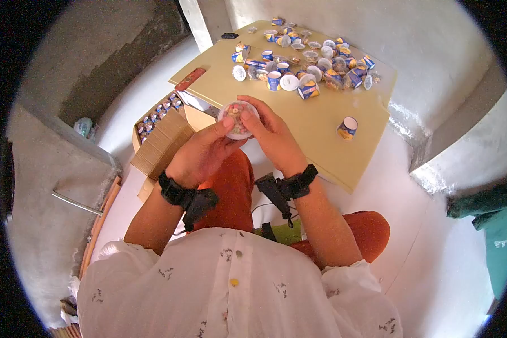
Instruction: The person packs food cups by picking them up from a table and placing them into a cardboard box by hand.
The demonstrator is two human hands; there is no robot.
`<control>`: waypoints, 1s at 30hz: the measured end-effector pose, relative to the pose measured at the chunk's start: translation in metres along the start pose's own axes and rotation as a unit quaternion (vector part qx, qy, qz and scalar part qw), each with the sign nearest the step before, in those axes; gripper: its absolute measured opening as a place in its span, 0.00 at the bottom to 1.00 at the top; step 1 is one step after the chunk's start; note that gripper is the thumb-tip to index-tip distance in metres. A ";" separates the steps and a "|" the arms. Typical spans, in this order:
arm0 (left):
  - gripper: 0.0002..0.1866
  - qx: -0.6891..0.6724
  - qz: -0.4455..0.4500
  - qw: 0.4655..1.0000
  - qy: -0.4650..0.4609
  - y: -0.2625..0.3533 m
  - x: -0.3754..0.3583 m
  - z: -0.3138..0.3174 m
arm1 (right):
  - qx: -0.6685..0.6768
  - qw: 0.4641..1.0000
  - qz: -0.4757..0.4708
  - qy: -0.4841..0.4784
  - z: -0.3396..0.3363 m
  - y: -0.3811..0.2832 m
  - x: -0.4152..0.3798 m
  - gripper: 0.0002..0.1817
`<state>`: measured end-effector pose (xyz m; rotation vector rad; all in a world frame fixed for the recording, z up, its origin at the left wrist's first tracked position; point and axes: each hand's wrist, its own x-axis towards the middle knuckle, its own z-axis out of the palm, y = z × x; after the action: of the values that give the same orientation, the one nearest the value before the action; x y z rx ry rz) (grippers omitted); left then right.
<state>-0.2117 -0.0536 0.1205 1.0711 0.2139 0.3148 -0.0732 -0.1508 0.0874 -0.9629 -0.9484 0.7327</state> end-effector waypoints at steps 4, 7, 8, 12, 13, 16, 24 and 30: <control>0.32 -0.012 0.010 0.999 0.038 -0.013 -0.009 -0.024 | -0.039 0.999 0.022 -0.026 0.011 0.018 0.008 0.22; 0.31 -0.036 0.024 0.998 0.051 -0.020 -0.006 -0.049 | -0.042 0.997 0.053 -0.033 0.020 0.036 0.018 0.23; 0.29 -0.046 0.017 0.998 0.045 -0.023 -0.004 -0.060 | -0.032 0.997 0.067 -0.027 0.024 0.041 0.023 0.23; 0.27 -0.085 0.033 0.996 0.022 -0.023 0.010 -0.098 | -0.004 0.989 0.142 -0.032 0.034 0.048 0.048 0.24; 0.27 -0.092 0.039 0.995 0.000 -0.021 0.013 -0.105 | -0.005 0.988 0.149 -0.040 0.032 0.052 0.056 0.24; 0.29 -0.102 0.048 0.994 0.003 -0.013 0.020 -0.125 | -0.031 0.982 0.182 -0.049 0.035 0.065 0.081 0.24; 0.30 -0.066 0.043 0.996 0.045 0.025 0.032 -0.191 | -0.059 0.983 0.140 -0.104 0.064 0.098 0.153 0.25; 0.30 -0.055 0.034 0.996 0.062 0.052 0.029 -0.242 | -0.027 0.975 0.131 -0.180 0.089 0.133 0.204 0.29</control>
<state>-0.2702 0.1790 0.0537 0.9519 0.2687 0.4504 -0.0833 0.1067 0.0559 -1.0354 -1.1720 1.1361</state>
